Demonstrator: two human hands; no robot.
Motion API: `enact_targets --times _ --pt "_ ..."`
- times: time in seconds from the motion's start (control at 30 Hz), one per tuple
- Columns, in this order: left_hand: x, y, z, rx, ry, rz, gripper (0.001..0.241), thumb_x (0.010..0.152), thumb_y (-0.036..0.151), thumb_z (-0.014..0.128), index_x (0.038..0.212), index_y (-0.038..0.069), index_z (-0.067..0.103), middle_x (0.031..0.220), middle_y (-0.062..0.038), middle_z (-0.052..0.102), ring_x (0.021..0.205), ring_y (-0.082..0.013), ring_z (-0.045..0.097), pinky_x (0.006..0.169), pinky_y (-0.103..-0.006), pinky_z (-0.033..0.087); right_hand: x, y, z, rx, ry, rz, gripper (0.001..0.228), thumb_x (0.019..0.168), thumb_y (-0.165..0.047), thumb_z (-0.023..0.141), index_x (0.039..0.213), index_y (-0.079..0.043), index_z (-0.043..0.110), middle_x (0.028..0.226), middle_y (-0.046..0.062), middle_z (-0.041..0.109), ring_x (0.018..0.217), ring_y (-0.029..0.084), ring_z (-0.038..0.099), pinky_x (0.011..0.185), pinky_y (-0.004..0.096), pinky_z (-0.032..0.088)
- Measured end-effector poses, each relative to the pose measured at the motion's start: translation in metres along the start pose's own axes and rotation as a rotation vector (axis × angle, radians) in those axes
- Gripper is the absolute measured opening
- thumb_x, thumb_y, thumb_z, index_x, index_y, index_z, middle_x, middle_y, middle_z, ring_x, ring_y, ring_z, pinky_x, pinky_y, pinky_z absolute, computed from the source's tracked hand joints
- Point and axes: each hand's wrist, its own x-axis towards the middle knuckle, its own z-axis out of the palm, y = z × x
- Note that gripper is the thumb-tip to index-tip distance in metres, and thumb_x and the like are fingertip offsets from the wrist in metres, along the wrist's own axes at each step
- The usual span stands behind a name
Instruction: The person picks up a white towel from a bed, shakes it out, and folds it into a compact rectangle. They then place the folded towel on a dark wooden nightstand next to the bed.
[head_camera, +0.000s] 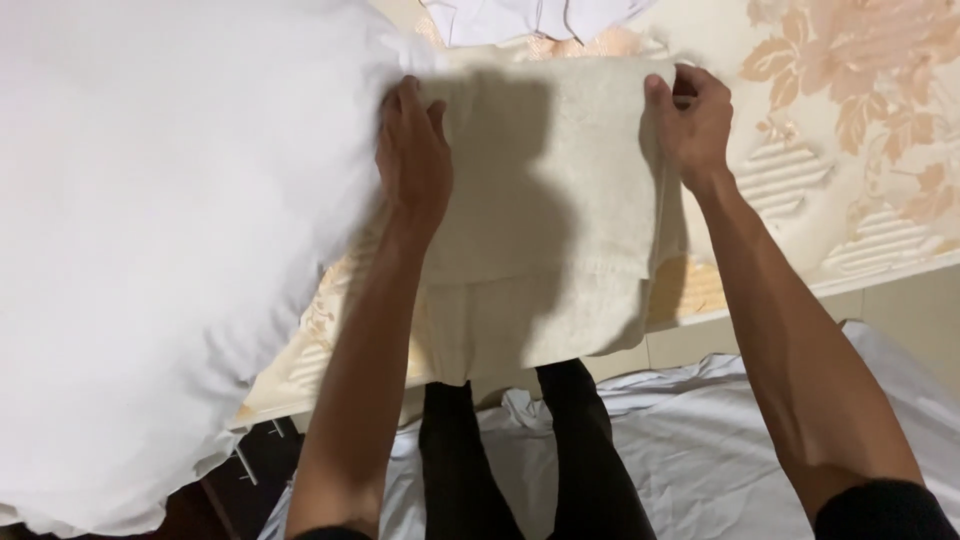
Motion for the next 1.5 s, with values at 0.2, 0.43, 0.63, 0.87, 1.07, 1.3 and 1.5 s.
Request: enact_targets --times 0.2,0.43,0.63,0.87,1.07,1.3,1.5 --pt "0.022 0.005 -0.023 -0.04 -0.083 -0.03 0.023 0.107 0.016 0.06 0.123 0.0 0.056 0.116 -0.021 0.066 0.103 -0.0373 0.067 0.085 -0.0475 0.056 0.004 -0.008 0.003 0.088 0.007 0.33 0.037 0.11 -0.03 0.072 0.094 0.003 0.067 0.079 0.002 0.058 0.069 0.009 0.048 0.062 0.029 0.043" --pt "0.039 0.013 -0.003 -0.101 -0.203 -0.018 0.019 0.105 0.018 0.062 0.112 0.002 0.054 0.104 -0.019 0.067 0.094 -0.0359 0.066 0.08 -0.0486 0.052 -0.013 0.007 -0.028 0.15 0.218 0.346 0.022 0.109 -0.022 0.067 0.099 -0.006 0.058 0.083 -0.003 0.055 0.073 0.006 0.048 0.066 0.025 0.046" --pt "0.044 0.034 0.029 -0.198 -0.049 0.172 0.02 0.098 0.009 0.067 0.11 0.0 0.053 0.088 -0.021 0.068 0.083 -0.0419 0.062 0.071 -0.0513 0.047 -0.008 0.024 -0.074 0.026 0.322 0.21 0.02 0.114 -0.015 0.066 0.101 -0.005 0.055 0.089 -0.002 0.051 0.078 0.009 0.048 0.072 0.026 0.048" --pt "0.071 0.086 0.033 -0.317 -0.129 0.041 0.016 0.097 0.005 0.068 0.103 -0.002 0.055 0.075 -0.02 0.059 0.067 -0.035 0.057 0.061 -0.0474 0.042 0.013 0.034 -0.102 0.039 0.332 0.172 0.019 0.113 -0.013 0.067 0.102 -0.004 0.054 0.089 0.0 0.055 0.08 0.009 0.05 0.075 0.026 0.048" --pt "0.094 0.083 0.047 -0.331 -0.153 -0.017 0.014 0.098 0.006 0.066 0.102 -0.001 0.054 0.074 -0.018 0.061 0.068 -0.0329 0.062 0.063 -0.0473 0.045 0.041 0.052 -0.09 0.047 0.302 0.226 0.019 0.109 -0.014 0.069 0.1 -0.003 0.057 0.089 0.0 0.058 0.08 0.01 0.053 0.074 0.027 0.05" --pt "0.09 0.05 0.076 -0.279 -0.137 -0.03 0.024 0.099 0.017 0.075 0.104 0.001 0.057 0.084 -0.018 0.067 0.076 -0.0352 0.063 0.068 -0.0499 0.048 0.039 0.051 -0.079 -0.018 0.182 0.308 0.029 0.111 -0.026 0.071 0.104 0.0 0.06 0.091 0.006 0.063 0.081 0.013 0.057 0.074 0.029 0.052" --pt "0.082 0.055 0.051 -0.32 -0.167 -0.071 0.043 0.085 0.017 0.083 0.111 -0.003 0.055 0.088 -0.016 0.063 0.077 -0.0305 0.061 0.07 -0.0463 0.05 0.014 0.049 -0.078 -0.077 0.122 0.214 0.035 0.11 -0.029 0.072 0.113 0.004 0.06 0.097 0.011 0.069 0.087 0.016 0.067 0.077 0.03 0.057"
